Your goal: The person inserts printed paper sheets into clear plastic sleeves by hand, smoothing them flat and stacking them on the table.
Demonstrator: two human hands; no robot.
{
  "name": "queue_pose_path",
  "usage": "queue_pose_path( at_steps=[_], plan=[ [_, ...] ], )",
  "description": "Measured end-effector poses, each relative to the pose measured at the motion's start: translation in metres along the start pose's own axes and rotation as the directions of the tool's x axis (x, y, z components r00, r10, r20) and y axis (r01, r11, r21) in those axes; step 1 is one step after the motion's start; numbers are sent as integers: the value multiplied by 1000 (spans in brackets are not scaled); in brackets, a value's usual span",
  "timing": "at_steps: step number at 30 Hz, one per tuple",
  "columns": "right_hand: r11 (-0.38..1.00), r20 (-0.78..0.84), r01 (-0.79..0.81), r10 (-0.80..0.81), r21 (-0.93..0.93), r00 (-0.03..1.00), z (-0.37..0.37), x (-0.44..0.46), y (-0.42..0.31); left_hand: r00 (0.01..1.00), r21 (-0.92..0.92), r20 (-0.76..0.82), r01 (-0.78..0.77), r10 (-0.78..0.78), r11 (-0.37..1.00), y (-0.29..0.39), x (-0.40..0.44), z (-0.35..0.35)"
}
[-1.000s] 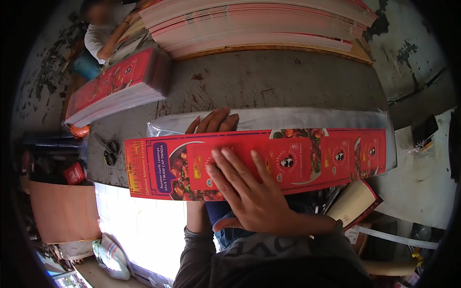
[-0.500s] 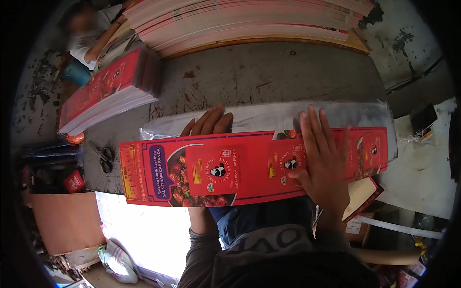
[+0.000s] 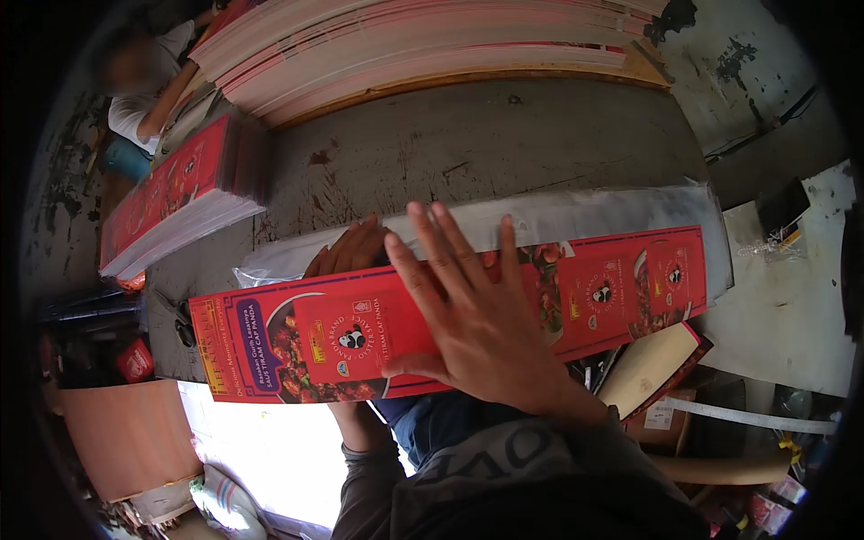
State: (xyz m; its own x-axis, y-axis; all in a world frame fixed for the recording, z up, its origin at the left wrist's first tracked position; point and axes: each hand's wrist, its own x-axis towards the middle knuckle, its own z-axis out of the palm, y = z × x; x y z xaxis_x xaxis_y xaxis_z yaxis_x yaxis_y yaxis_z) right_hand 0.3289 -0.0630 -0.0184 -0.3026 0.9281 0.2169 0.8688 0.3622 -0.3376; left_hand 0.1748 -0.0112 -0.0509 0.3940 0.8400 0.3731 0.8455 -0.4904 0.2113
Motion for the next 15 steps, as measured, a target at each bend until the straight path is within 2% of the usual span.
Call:
queue_pose_path(
  at_steps=[1, 2, 4, 12, 15],
  plan=[
    [988, -9, 103, -102, 111, 995, 8, 5, -13, 1000, 1, 3, -3, 3, 1000, 0, 0, 0],
    [989, -14, 93, -92, 115, 996, 17, 8, -22, 1000, 0, 10, 0, 0, 1000, 0, -1, 0],
    [912, -164, 360, -331, 196, 929, 32, 12, -31, 1000, 3, 7, -2, 2, 1000, 1, -1, -1],
    [921, -169, 335, -305, 199, 937, 27, 7, -17, 1000, -12, 1, -4, 4, 1000, 0, 0, 1],
    [983, -49, 158, -154, 89, 987, -9, -6, 9, 1000, -6, -6, -3, 3, 1000, -1, -2, 1]
  ],
)
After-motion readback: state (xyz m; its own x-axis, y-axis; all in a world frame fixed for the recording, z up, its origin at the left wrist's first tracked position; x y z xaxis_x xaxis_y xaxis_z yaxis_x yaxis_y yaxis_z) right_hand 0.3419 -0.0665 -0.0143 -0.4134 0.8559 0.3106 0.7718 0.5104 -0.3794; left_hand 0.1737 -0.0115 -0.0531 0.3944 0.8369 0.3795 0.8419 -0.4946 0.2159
